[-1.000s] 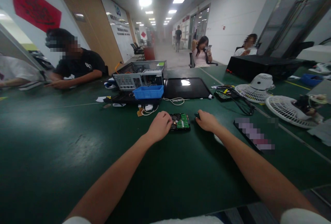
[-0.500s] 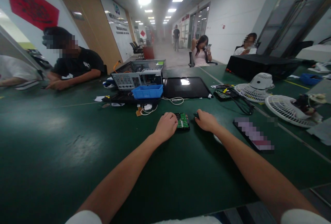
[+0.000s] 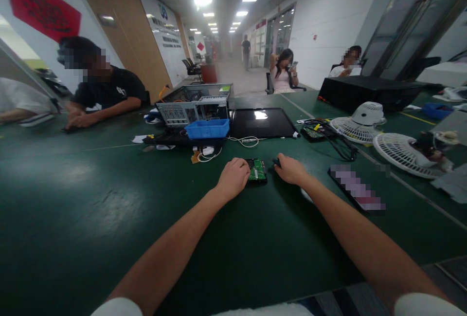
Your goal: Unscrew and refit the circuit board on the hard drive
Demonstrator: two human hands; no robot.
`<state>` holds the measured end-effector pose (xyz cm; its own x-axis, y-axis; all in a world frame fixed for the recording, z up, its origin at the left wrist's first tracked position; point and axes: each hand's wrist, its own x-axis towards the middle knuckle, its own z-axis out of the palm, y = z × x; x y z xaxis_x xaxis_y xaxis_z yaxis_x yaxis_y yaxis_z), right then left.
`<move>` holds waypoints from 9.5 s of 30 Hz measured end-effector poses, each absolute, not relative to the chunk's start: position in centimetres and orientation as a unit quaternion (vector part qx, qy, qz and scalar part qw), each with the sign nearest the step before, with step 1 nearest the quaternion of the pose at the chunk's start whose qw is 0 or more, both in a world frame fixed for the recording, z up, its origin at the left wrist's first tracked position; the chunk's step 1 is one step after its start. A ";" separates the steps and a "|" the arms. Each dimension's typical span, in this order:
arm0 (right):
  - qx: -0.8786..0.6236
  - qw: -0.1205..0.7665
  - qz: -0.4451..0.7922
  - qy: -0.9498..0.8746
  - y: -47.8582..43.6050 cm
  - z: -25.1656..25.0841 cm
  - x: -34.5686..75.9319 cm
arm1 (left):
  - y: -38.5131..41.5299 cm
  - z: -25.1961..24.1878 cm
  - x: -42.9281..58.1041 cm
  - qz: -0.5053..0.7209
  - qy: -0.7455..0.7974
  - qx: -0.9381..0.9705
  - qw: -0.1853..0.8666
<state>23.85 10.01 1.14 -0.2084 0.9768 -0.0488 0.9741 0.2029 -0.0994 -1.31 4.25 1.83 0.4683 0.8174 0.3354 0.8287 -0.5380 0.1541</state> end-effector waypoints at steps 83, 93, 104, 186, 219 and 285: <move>-0.466 0.297 0.530 -0.644 8.8 1.9 22.2 | 5.9 -0.2 -3.8 -0.301 -0.591 -0.645 -0.379; -0.515 0.421 0.224 -0.712 8.9 4.1 23.5 | 4.8 0.0 -3.3 -0.254 -0.617 -0.726 -0.166; -0.405 0.460 0.352 -0.708 6.8 4.5 21.1 | 4.9 0.0 -3.6 -0.246 -0.606 -0.735 -0.176; -0.353 0.528 0.028 -0.772 5.9 3.6 20.4 | 5.1 -1.1 -3.5 -0.257 -0.600 -0.748 -0.119; -0.331 0.493 0.099 -0.799 6.4 2.5 20.3 | 5.1 -0.5 -3.5 -0.248 -0.613 -0.735 -0.153; -0.331 0.528 -0.029 -0.781 6.7 2.3 20.1 | 5.4 -1.4 -3.3 -0.267 -0.636 -0.710 -0.145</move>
<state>20.05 6.69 2.34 -0.2223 0.4867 0.8448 0.5482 0.7789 -0.3045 -3.26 5.44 -1.40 0.0500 0.9797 0.1943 0.8251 -0.1501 0.5447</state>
